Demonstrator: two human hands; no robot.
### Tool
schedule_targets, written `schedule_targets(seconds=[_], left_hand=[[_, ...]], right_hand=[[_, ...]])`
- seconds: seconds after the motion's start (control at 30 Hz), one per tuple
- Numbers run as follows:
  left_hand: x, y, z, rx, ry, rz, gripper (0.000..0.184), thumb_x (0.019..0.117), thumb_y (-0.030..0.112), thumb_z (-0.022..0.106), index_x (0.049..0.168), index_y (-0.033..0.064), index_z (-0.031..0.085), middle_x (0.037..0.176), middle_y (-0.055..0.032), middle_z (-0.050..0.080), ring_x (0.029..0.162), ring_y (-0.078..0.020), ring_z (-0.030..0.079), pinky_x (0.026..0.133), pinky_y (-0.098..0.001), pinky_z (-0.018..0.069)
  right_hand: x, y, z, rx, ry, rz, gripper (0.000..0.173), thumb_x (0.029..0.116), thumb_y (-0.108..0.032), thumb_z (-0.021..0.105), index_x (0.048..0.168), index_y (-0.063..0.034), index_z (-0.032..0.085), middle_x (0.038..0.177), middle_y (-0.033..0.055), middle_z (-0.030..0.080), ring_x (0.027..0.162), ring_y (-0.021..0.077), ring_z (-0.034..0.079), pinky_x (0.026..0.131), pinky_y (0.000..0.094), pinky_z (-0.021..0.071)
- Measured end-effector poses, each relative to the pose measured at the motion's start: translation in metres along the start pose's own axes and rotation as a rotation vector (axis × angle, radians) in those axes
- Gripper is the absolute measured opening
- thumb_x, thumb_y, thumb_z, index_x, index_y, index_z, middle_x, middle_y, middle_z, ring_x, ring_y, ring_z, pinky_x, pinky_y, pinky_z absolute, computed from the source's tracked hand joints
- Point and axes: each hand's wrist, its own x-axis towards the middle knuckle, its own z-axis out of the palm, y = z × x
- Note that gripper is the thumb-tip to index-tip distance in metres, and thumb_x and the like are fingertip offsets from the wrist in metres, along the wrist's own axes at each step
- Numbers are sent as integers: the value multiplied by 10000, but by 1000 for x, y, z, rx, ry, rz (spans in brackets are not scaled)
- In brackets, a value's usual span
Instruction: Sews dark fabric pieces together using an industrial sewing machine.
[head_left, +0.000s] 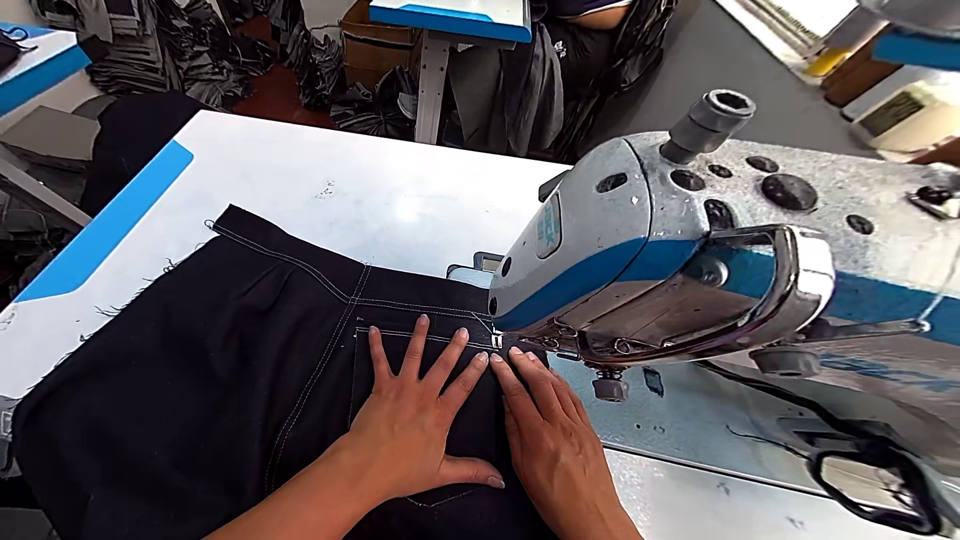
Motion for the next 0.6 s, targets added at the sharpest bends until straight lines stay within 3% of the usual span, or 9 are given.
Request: schedule_targets(seconds=[0.37,0.6], left_hand=[[1,-2,0,28,3,9,1150,743,993,243,1632,263,287,1718,-81,171,1547,-515,31,1030,-893,28],[23,-9,-4,21,6,-20,1121,750,977,308,1611,260,344,1687,-109,265,1537,-528,95,1024,-895,55]], right_hand=[[1,-1,0,-21,18,2,418,1005,-127,424,1307,-123,714,1353,119,674,1268,293,638,1062,428,502],[0,-3,-1,9,40,-33,398,970,-53,457,1253,-97,734,1314,114,699,1257,294,649,1043,409,524]])
